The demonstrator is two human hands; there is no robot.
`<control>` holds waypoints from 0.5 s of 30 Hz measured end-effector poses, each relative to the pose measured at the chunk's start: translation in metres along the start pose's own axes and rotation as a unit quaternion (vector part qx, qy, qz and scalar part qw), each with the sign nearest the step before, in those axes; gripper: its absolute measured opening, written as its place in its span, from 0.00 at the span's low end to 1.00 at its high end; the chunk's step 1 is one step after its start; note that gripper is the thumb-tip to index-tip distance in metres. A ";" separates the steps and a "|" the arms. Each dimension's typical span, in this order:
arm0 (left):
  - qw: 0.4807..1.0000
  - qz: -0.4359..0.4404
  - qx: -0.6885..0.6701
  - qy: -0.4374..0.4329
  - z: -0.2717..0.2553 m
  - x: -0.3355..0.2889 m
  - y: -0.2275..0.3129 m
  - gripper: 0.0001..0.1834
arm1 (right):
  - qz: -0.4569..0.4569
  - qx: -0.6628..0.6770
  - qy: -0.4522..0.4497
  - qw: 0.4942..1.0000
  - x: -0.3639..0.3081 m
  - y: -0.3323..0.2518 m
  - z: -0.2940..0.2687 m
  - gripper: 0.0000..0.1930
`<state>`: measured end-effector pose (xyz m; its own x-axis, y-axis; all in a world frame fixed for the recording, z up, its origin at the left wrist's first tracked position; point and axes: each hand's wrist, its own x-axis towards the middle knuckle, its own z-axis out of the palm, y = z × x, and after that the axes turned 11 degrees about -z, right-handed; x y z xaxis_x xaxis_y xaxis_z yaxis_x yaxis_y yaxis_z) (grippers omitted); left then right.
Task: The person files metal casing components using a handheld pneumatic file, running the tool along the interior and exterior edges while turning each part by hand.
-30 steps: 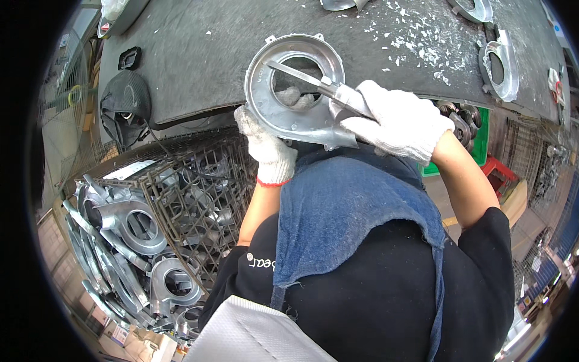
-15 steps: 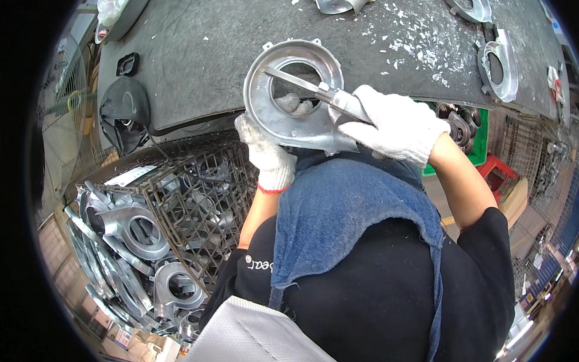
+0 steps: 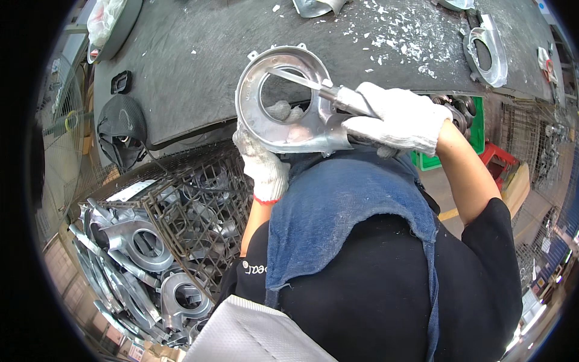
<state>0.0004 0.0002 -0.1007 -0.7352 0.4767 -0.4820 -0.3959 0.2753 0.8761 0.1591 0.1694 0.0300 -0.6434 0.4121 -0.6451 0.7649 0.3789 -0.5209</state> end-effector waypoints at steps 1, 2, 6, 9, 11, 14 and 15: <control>1.000 -0.006 0.009 0.000 0.000 -0.003 0.002 0.30 | -0.005 0.008 0.002 1.000 -0.003 0.001 -0.002 0.28; 1.000 0.004 -0.005 -0.015 0.001 -0.003 0.003 0.30 | 0.022 0.060 0.001 0.998 -0.004 0.002 -0.003 0.28; 0.996 0.041 -0.043 -0.059 -0.001 -0.005 -0.001 0.31 | 0.048 0.132 0.004 0.990 -0.007 0.002 -0.005 0.27; 0.997 0.039 -0.038 -0.059 -0.004 -0.003 -0.009 0.30 | 0.058 0.162 -0.009 0.985 -0.007 0.001 -0.005 0.26; 0.997 0.060 -0.008 -0.057 -0.006 -0.002 -0.015 0.30 | 0.071 0.182 -0.019 0.981 -0.007 0.001 -0.004 0.25; 0.986 0.135 0.088 -0.045 -0.006 0.000 -0.019 0.30 | 0.058 0.206 -0.002 0.977 -0.006 0.004 -0.004 0.24; 0.994 0.098 0.019 -0.052 -0.005 0.000 -0.019 0.30 | 0.045 0.192 -0.017 0.980 -0.006 0.005 -0.003 0.24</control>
<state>0.0052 -0.0096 -0.1171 -0.7336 0.6080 -0.3036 -0.2284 0.2002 0.9528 0.1663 0.1714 0.0332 -0.5763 0.3986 -0.7134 0.7777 -0.0007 -0.6286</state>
